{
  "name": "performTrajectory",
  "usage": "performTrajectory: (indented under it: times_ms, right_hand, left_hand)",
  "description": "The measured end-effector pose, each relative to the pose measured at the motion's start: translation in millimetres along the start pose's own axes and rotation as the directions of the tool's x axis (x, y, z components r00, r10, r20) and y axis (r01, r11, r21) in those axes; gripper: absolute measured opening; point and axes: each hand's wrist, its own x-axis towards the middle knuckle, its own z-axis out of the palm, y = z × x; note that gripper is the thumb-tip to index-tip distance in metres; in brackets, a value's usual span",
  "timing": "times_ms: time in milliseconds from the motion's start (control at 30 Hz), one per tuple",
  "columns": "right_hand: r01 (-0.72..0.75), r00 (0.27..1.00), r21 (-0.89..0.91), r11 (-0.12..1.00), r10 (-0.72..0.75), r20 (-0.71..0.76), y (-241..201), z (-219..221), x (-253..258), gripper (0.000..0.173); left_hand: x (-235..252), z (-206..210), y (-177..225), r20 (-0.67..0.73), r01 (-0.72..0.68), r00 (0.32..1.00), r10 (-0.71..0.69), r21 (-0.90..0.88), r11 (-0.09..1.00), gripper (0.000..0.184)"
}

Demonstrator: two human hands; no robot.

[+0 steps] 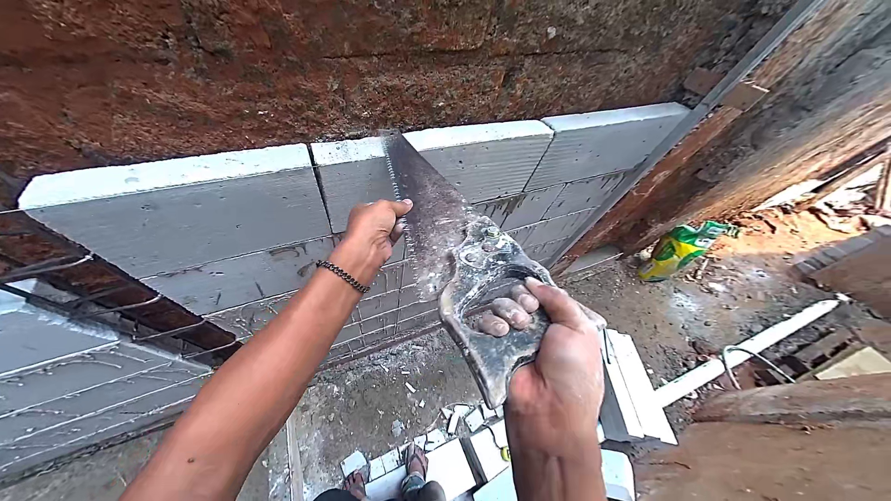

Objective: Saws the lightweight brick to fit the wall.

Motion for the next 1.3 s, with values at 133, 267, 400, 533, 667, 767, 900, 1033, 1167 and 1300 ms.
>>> performTrajectory:
  times_ms: [133, 267, 400, 533, 667, 767, 900, 1033, 1167, 1300]
  right_hand:
    - [0.003, 1.0, -0.048, 0.999, -0.002, 0.025, 12.1, 0.6, -6.8, 0.019]
    - [0.056, 0.998, -0.03, 0.998, -0.055, 0.022, 13.8, -1.9, -10.2, 0.018]
    - [-0.005, 1.0, -0.029, 1.0, 0.006, 0.02, 9.0, -1.3, -6.6, 0.022]
    - [0.061, 0.998, -0.056, 0.997, -0.06, 0.012, 11.5, -0.9, -7.3, 0.02]
    - [0.011, 1.0, -0.043, 0.999, -0.01, 0.019, 5.5, 0.9, -2.8, 0.025]
    - [-0.034, 0.999, -0.022, 0.999, 0.035, 0.032, -5.2, 1.0, 2.3, 0.026]
    - [-0.025, 1.0, 0.029, 0.999, 0.025, 0.014, -7.9, -4.7, 11.7, 0.024]
    - [-0.063, 0.998, -0.014, 0.998, 0.064, 0.021, 2.5, -5.4, 3.7, 0.026]
    - [-0.014, 1.0, 0.043, 0.999, 0.014, -0.002, -2.4, -7.6, 10.1, 0.027]
    - [-0.11, 0.993, 0.012, 0.994, 0.11, 0.03, -3.9, -5.0, 3.5, 0.027]
  left_hand:
    - [3.7, -12.6, -1.4, 0.002, -0.018, 1.0, 0.018, 0.037, 0.999, 0.021]
    - [-1.4, -10.4, -5.4, 0.007, 0.002, 1.0, -0.002, 0.002, 1.0, 0.02]
    - [-1.5, -10.4, -2.6, -0.002, -0.009, 1.0, 0.009, 0.055, 0.998, 0.019]
    - [-5.6, -9.3, -2.5, -0.009, 0.0, 1.0, 0.0, 0.017, 1.0, 0.018]
    - [-1.2, -1.5, -2.1, -0.013, -0.013, 1.0, 0.014, 0.058, 0.998, 0.017]
    - [-8.8, -6.2, 0.0, -0.041, -0.044, 0.998, 0.045, 0.023, 0.999, 0.017]
    - [-6.8, 12.0, 0.4, -0.045, -0.025, 0.999, 0.03, 0.102, 0.994, 0.017]
    - [-9.1, -11.9, -4.6, -0.061, -0.046, 0.997, 0.053, 0.101, 0.994, 0.014]
    - [-8.4, 11.5, -3.5, -0.038, -0.046, 0.998, 0.053, 0.151, 0.987, 0.015]
    - [-16.9, -19.4, -3.4, -0.044, -0.073, 0.996, 0.08, 0.141, 0.987, 0.01]
